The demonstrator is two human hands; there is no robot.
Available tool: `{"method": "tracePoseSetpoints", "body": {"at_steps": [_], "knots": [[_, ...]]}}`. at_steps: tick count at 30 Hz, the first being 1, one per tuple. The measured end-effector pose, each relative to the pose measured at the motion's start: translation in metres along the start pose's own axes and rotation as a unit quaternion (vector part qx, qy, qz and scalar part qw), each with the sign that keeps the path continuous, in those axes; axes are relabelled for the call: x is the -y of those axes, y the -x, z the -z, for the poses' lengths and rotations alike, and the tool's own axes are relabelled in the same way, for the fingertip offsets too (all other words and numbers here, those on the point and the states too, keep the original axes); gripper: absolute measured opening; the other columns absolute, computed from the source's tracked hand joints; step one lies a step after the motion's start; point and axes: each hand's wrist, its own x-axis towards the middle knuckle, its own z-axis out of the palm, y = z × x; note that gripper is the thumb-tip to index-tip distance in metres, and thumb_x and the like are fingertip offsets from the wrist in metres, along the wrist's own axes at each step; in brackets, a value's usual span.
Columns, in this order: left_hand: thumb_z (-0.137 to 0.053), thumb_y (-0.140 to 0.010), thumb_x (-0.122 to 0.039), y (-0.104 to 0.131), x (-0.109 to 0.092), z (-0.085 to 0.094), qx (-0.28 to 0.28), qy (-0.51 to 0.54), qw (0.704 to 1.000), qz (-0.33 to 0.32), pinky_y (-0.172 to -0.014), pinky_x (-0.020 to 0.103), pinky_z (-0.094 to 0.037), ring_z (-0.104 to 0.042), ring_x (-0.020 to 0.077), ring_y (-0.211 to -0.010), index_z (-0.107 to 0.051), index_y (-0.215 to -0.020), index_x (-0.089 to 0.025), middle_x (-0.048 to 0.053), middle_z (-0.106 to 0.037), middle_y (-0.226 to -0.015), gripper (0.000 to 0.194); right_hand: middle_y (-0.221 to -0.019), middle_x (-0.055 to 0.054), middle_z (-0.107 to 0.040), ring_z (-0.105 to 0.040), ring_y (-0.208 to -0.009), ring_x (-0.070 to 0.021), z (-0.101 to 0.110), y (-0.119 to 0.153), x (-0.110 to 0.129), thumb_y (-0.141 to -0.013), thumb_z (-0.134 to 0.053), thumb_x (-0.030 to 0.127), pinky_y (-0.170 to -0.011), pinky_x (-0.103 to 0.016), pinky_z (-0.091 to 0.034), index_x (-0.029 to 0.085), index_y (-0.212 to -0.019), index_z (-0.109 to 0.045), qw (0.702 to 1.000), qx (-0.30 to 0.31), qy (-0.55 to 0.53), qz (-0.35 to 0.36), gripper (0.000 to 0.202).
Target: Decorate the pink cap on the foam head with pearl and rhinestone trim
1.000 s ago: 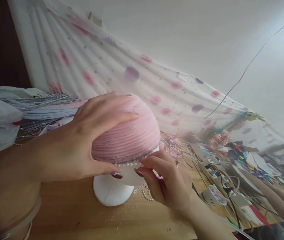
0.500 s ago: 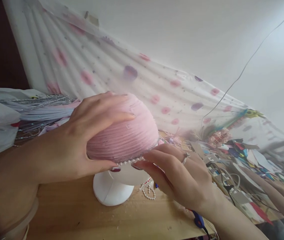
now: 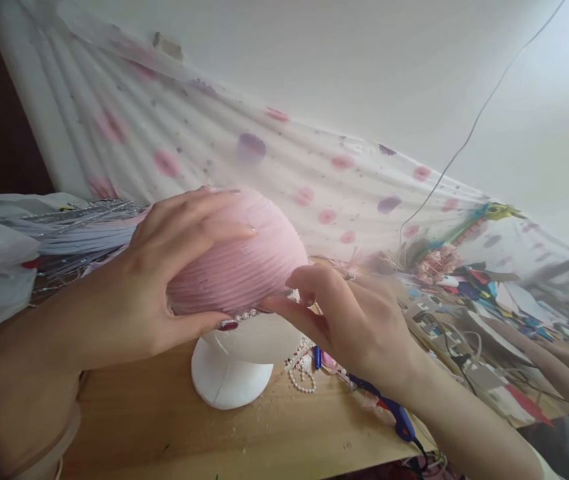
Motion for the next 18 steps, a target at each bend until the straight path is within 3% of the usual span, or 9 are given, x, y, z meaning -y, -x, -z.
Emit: {"method": "tracePoseSetpoints", "body": {"at_steps": [5, 10, 18], "knots": [[-0.081, -0.075, -0.036, 0.002, 0.005, 0.003, 0.011, -0.009, 1.0, 0.005, -0.128, 0.055, -0.026, -0.027, 0.0311, -0.157, -0.05, -0.138, -0.033, 0.004, -0.038, -0.166, 0.07, -0.055, 0.007, -0.052, -0.045, -0.043, -0.008, 0.014, -0.011, -0.01, -0.096, -0.066, 0.054, -0.041, -0.024, -0.033, 0.023, -0.087, -0.054, 0.997, 0.068, -0.041, -0.026, 0.035], [-0.078, -0.078, -0.039, 0.001, 0.011, 0.005, 0.023, -0.006, 1.0, 0.01, -0.128, 0.056, -0.027, -0.026, 0.0312, -0.157, -0.049, -0.14, -0.031, 0.006, -0.035, -0.167, 0.069, -0.056, 0.008, -0.046, -0.04, -0.047, -0.0085, 0.025, -0.02, -0.023, -0.094, -0.067, 0.054, -0.044, -0.023, -0.031, 0.022, -0.087, -0.064, 0.97, 0.17, -0.143, -0.1, 0.033], [-0.076, -0.081, -0.038, -0.001, 0.007, 0.006, 0.034, -0.005, 0.999, 0.02, -0.128, 0.058, -0.024, -0.024, 0.0303, -0.157, -0.049, -0.141, -0.03, 0.009, -0.033, -0.167, 0.066, -0.053, 0.008, -0.04, -0.035, -0.049, -0.0093, 0.01, -0.021, -0.027, -0.088, -0.073, 0.051, -0.047, -0.026, -0.027, 0.022, -0.074, -0.063, 0.946, 0.141, -0.204, -0.21, 0.033]]}}
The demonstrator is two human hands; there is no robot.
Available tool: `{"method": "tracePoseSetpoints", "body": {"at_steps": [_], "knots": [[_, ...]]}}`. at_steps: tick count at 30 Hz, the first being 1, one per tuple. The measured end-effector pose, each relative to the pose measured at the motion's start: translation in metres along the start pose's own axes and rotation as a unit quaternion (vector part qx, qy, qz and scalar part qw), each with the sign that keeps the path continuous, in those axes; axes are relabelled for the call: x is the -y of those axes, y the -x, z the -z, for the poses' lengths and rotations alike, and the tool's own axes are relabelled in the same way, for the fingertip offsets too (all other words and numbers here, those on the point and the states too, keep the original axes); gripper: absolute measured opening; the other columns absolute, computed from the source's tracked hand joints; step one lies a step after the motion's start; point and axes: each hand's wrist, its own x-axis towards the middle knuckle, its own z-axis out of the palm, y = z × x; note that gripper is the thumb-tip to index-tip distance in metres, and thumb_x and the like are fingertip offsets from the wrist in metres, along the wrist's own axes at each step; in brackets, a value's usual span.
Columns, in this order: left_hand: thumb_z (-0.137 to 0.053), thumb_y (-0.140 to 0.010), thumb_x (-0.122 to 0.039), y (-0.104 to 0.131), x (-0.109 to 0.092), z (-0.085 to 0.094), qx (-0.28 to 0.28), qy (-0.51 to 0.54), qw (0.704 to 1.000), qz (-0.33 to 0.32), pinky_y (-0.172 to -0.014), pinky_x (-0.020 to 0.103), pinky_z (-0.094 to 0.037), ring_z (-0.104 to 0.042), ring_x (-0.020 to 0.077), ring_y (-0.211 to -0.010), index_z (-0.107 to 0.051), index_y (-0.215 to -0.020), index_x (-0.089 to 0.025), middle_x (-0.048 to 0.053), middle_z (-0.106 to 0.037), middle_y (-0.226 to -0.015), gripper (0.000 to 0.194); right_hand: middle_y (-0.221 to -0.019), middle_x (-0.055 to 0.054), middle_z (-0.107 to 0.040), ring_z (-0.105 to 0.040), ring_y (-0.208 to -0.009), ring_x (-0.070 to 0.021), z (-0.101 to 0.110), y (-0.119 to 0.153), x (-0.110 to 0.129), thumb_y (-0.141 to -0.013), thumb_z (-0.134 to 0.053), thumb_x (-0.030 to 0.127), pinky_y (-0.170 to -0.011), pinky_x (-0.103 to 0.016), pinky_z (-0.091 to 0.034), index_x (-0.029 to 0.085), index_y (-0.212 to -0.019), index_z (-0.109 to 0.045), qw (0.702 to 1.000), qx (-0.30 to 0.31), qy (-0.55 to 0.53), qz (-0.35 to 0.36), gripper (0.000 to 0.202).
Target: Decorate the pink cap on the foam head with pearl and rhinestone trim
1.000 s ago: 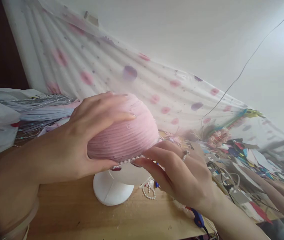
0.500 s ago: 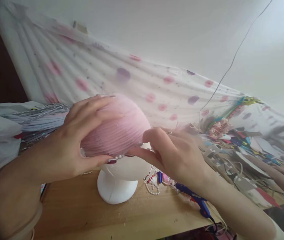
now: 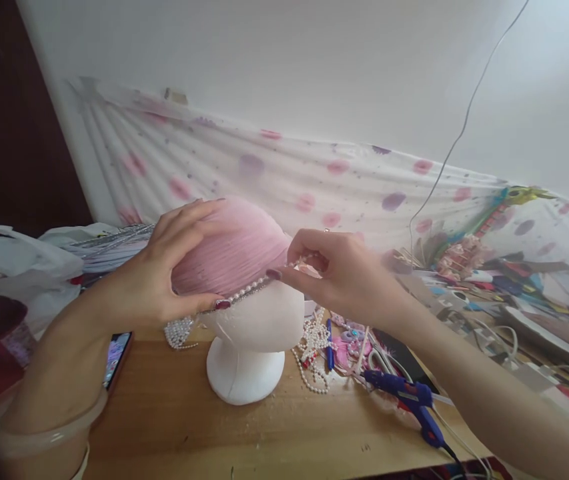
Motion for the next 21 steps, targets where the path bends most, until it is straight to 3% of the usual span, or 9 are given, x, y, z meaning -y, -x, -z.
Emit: {"method": "tracePoseSetpoints", "body": {"at_steps": [5, 8, 12, 21], "knots": [[-0.078, -0.081, -0.044, 0.0, -0.006, 0.005, 0.022, 0.009, 0.999, 0.031, -0.128, 0.06, -0.022, -0.021, 0.0317, -0.158, -0.049, -0.141, -0.03, 0.009, -0.033, -0.168, 0.069, -0.055, 0.007, -0.043, -0.036, -0.05, -0.0095, -0.005, 0.002, -0.005, -0.086, -0.074, 0.052, -0.045, -0.026, -0.026, 0.021, -0.076, -0.064, 0.996, 0.008, -0.089, -0.029, 0.034], [-0.07, -0.087, -0.043, -0.001, -0.01, 0.007, 0.022, 0.02, 0.999, 0.038, -0.129, 0.059, -0.022, -0.024, 0.0306, -0.157, -0.052, -0.138, -0.029, 0.008, -0.035, -0.167, 0.055, -0.055, 0.007, -0.04, -0.034, -0.049, -0.009, -0.007, 0.005, -0.009, -0.087, -0.073, 0.052, -0.045, -0.026, -0.025, 0.02, -0.076, -0.064, 0.993, 0.003, -0.11, -0.038, 0.034], [-0.066, -0.09, -0.04, -0.004, -0.017, 0.003, -0.014, 0.009, 0.999, 0.033, -0.127, 0.055, -0.027, -0.033, 0.0294, -0.152, -0.057, -0.13, -0.026, 0.01, -0.044, -0.159, 0.043, -0.057, 0.006, -0.048, -0.037, -0.05, -0.0088, -0.009, 0.006, -0.014, -0.086, -0.075, 0.049, -0.046, -0.026, -0.027, 0.02, -0.078, -0.065, 0.99, 0.004, -0.137, -0.039, 0.032], [-0.075, -0.081, -0.032, -0.004, -0.018, -0.002, -0.021, -0.006, 0.999, 0.028, -0.126, 0.057, -0.027, -0.034, 0.032, -0.15, -0.054, -0.131, -0.025, 0.011, -0.043, -0.158, 0.054, -0.068, 0.002, -0.056, -0.047, -0.059, -0.0118, -0.015, 0.007, -0.027, -0.082, -0.077, 0.06, -0.05, -0.026, -0.034, 0.02, -0.085, -0.063, 0.977, -0.001, -0.205, -0.063, 0.042]]}}
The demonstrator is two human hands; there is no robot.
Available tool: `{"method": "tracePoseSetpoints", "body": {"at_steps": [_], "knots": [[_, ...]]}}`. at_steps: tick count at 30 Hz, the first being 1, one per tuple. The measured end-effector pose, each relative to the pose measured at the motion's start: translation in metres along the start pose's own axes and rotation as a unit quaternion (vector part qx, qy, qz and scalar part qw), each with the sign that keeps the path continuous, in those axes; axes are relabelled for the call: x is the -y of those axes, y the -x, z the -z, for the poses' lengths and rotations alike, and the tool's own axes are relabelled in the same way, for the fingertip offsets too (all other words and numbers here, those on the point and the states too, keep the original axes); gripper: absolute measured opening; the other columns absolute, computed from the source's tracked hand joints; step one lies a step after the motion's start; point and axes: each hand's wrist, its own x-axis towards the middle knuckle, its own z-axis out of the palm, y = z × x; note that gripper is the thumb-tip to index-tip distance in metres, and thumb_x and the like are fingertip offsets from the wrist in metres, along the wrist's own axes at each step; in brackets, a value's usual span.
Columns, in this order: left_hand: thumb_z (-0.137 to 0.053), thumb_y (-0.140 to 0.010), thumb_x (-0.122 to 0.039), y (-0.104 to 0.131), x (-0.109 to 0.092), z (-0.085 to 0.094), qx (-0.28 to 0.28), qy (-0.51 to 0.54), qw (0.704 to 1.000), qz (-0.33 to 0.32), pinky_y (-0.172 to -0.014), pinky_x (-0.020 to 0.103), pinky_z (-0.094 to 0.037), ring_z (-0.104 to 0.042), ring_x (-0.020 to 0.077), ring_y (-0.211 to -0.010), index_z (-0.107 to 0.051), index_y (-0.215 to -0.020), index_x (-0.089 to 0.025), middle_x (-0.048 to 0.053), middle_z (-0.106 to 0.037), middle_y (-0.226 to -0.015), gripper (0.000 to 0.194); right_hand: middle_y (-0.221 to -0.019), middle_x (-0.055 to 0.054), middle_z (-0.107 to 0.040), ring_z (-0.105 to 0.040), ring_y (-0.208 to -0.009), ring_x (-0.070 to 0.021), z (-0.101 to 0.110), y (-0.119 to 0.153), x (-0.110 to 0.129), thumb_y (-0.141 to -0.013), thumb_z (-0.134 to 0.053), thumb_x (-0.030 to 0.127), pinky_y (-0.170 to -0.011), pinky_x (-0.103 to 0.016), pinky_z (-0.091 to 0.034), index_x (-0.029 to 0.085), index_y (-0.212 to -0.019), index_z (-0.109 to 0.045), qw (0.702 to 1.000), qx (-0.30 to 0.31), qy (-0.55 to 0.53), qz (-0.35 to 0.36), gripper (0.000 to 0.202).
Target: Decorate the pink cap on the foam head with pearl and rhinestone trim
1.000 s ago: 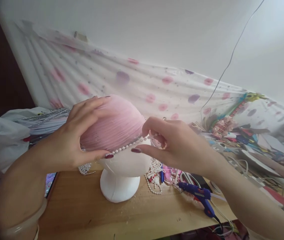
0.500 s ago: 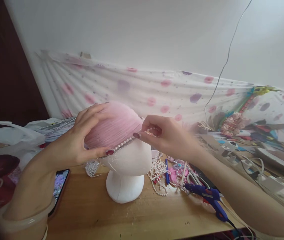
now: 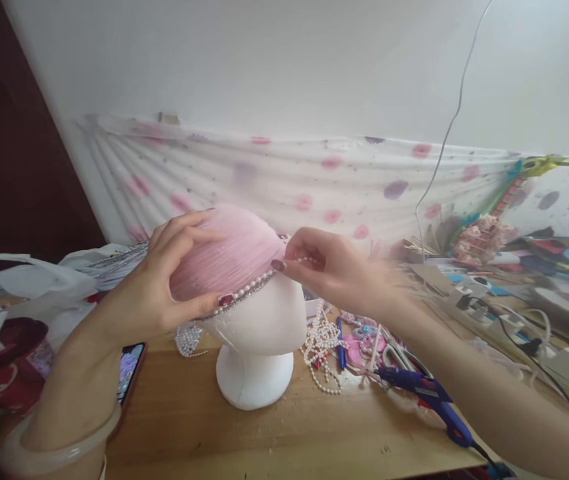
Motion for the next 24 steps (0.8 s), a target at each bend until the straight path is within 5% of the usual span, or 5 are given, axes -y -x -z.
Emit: {"method": "tracePoseSetpoints", "body": {"at_steps": [6, 13, 24], "knots": [[-0.073, -0.082, -0.033, 0.002, 0.003, -0.004, -0.016, -0.011, 1.0, -0.008, -0.126, 0.058, -0.028, -0.035, 0.0342, -0.15, -0.053, -0.133, -0.028, 0.008, -0.042, -0.158, 0.054, -0.065, 0.005, -0.053, -0.046, -0.057, -0.0108, -0.008, 0.0, -0.006, -0.088, -0.071, 0.061, -0.051, -0.026, -0.035, 0.021, -0.095, -0.058, 0.998, -0.044, -0.042, 0.021, 0.042], [-0.063, -0.093, -0.048, 0.001, -0.001, 0.001, -0.004, 0.016, 0.999, 0.031, -0.126, 0.059, -0.025, -0.033, 0.0299, -0.153, -0.055, -0.128, -0.031, 0.008, -0.045, -0.156, 0.04, -0.062, 0.008, -0.056, -0.06, -0.059, -0.0115, -0.016, 0.001, -0.016, -0.089, -0.074, 0.054, -0.056, -0.026, -0.047, 0.021, -0.099, -0.053, 0.991, -0.023, -0.13, 0.034, 0.039], [-0.069, -0.089, -0.05, -0.005, -0.015, -0.013, -0.101, -0.039, 0.993, 0.043, -0.117, 0.058, -0.036, -0.047, 0.0307, -0.14, -0.05, -0.11, -0.029, 0.008, -0.055, -0.129, 0.035, -0.079, 0.005, -0.054, -0.047, -0.064, -0.0078, -0.018, -0.01, -0.028, -0.095, -0.067, 0.049, -0.053, -0.023, -0.038, 0.02, -0.101, -0.054, 0.985, -0.017, -0.154, 0.075, 0.032]]}}
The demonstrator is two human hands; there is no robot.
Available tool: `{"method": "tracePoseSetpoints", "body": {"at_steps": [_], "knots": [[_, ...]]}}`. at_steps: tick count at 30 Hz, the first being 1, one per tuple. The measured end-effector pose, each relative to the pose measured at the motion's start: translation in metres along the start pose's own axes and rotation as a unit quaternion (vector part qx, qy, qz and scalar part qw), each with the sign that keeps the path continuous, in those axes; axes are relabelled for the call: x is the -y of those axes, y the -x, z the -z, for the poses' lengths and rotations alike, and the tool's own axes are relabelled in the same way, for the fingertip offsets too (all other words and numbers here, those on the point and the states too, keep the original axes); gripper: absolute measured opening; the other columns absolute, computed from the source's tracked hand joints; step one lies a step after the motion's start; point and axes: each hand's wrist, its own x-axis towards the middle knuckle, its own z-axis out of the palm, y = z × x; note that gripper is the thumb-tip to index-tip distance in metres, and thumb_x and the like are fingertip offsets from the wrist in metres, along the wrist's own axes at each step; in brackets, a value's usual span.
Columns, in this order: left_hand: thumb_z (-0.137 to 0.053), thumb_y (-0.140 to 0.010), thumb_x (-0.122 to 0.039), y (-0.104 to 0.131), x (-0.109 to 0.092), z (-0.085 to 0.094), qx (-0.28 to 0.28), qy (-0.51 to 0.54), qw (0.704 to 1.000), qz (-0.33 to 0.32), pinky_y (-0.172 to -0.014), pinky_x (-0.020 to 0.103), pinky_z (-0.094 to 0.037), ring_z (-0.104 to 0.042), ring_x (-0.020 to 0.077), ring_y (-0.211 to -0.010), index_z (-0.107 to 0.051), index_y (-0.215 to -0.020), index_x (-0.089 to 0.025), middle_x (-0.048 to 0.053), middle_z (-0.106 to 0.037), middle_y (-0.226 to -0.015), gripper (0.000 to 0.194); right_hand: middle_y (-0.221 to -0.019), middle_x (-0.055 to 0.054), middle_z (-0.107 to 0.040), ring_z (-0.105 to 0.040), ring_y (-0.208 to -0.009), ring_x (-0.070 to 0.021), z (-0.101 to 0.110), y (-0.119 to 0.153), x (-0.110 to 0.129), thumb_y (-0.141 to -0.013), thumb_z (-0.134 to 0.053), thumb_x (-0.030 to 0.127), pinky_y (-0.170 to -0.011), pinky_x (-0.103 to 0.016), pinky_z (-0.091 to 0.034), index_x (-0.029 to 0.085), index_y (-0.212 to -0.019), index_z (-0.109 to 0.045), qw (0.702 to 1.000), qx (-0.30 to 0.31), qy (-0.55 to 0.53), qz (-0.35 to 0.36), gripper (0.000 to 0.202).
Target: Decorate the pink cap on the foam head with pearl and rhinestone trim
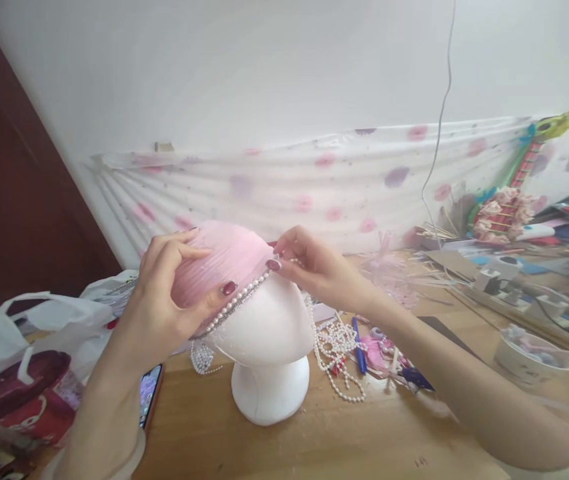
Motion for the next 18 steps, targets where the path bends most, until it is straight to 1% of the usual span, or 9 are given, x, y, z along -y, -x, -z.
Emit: {"method": "tracePoseSetpoints", "body": {"at_steps": [2, 5, 7, 9, 13, 16, 18], "knots": [[-0.068, -0.09, -0.05, 0.0, -0.002, -0.003, -0.006, -0.007, 1.0, 0.0, -0.116, 0.059, -0.036, -0.047, 0.031, -0.139, -0.05, -0.109, -0.029, 0.008, -0.055, -0.13, 0.033, -0.076, 0.006, -0.053, -0.046, -0.062, -0.0075, 0.002, -0.003, 0.0, -0.093, -0.069, 0.052, -0.052, -0.024, -0.037, 0.02, -0.101, -0.054, 1.0, -0.005, -0.007, -0.004, 0.037], [-0.069, -0.089, -0.047, 0.001, -0.004, -0.008, -0.018, -0.02, 1.0, -0.003, -0.116, 0.061, -0.036, -0.047, 0.0327, -0.138, -0.05, -0.108, -0.029, 0.008, -0.053, -0.133, 0.032, -0.073, 0.007, -0.054, -0.05, -0.062, -0.0077, 0.003, -0.006, -0.002, -0.091, -0.071, 0.055, -0.055, -0.024, -0.041, 0.021, -0.1, -0.052, 0.999, -0.003, -0.037, 0.0, 0.041], [-0.07, -0.087, -0.045, 0.001, -0.005, -0.01, -0.023, -0.026, 0.999, -0.007, -0.115, 0.062, -0.036, -0.047, 0.0336, -0.137, -0.048, -0.108, -0.029, 0.008, -0.053, -0.131, 0.033, -0.071, 0.008, -0.054, -0.051, -0.06, -0.0078, 0.002, -0.007, -0.006, -0.092, -0.069, 0.056, -0.056, -0.025, -0.042, 0.021, -0.101, -0.051, 0.999, 0.0, -0.051, 0.003, 0.041], [-0.07, -0.086, -0.044, 0.001, -0.006, -0.011, -0.023, -0.035, 0.999, -0.005, -0.115, 0.064, -0.035, -0.047, 0.0344, -0.138, -0.046, -0.108, -0.029, 0.008, -0.053, -0.131, 0.035, -0.069, 0.008, -0.052, -0.047, -0.058, -0.0074, 0.001, -0.008, -0.011, -0.096, -0.064, 0.057, -0.053, -0.024, -0.039, 0.021, -0.103, -0.051, 0.998, 0.0, -0.058, 0.011, 0.039], [-0.07, -0.087, -0.048, -0.001, -0.007, -0.009, -0.014, -0.066, 0.998, 0.007, -0.115, 0.07, -0.034, -0.049, 0.0364, -0.138, -0.045, -0.109, -0.03, 0.008, -0.053, -0.129, 0.037, -0.068, 0.009, -0.046, -0.039, -0.056, -0.0073, -0.002, -0.011, -0.022, -0.099, -0.057, 0.058, -0.049, -0.025, -0.031, 0.022, -0.104, -0.05, 0.997, -0.006, -0.071, 0.021, 0.037], [-0.069, -0.089, -0.046, -0.002, -0.007, -0.008, -0.01, -0.067, 0.998, 0.012, -0.114, 0.071, -0.035, -0.048, 0.0365, -0.138, -0.046, -0.107, -0.03, 0.008, -0.053, -0.127, 0.033, -0.067, 0.009, -0.046, -0.038, -0.057, -0.0083, -0.002, -0.016, -0.025, -0.099, -0.057, 0.058, -0.051, -0.026, -0.03, 0.023, -0.102, -0.049, 0.998, -0.009, -0.058, 0.025, 0.037], [-0.068, -0.09, -0.044, -0.003, -0.006, -0.008, 0.002, -0.066, 0.998, 0.013, -0.115, 0.07, -0.036, -0.047, 0.036, -0.139, -0.045, -0.107, -0.031, 0.008, -0.052, -0.128, 0.031, -0.067, 0.009, -0.047, -0.042, -0.059, -0.0091, -0.001, -0.02, -0.027, -0.099, -0.058, 0.057, -0.053, -0.027, -0.032, 0.023, -0.101, -0.049, 0.998, -0.011, -0.055, 0.032, 0.035]]}}
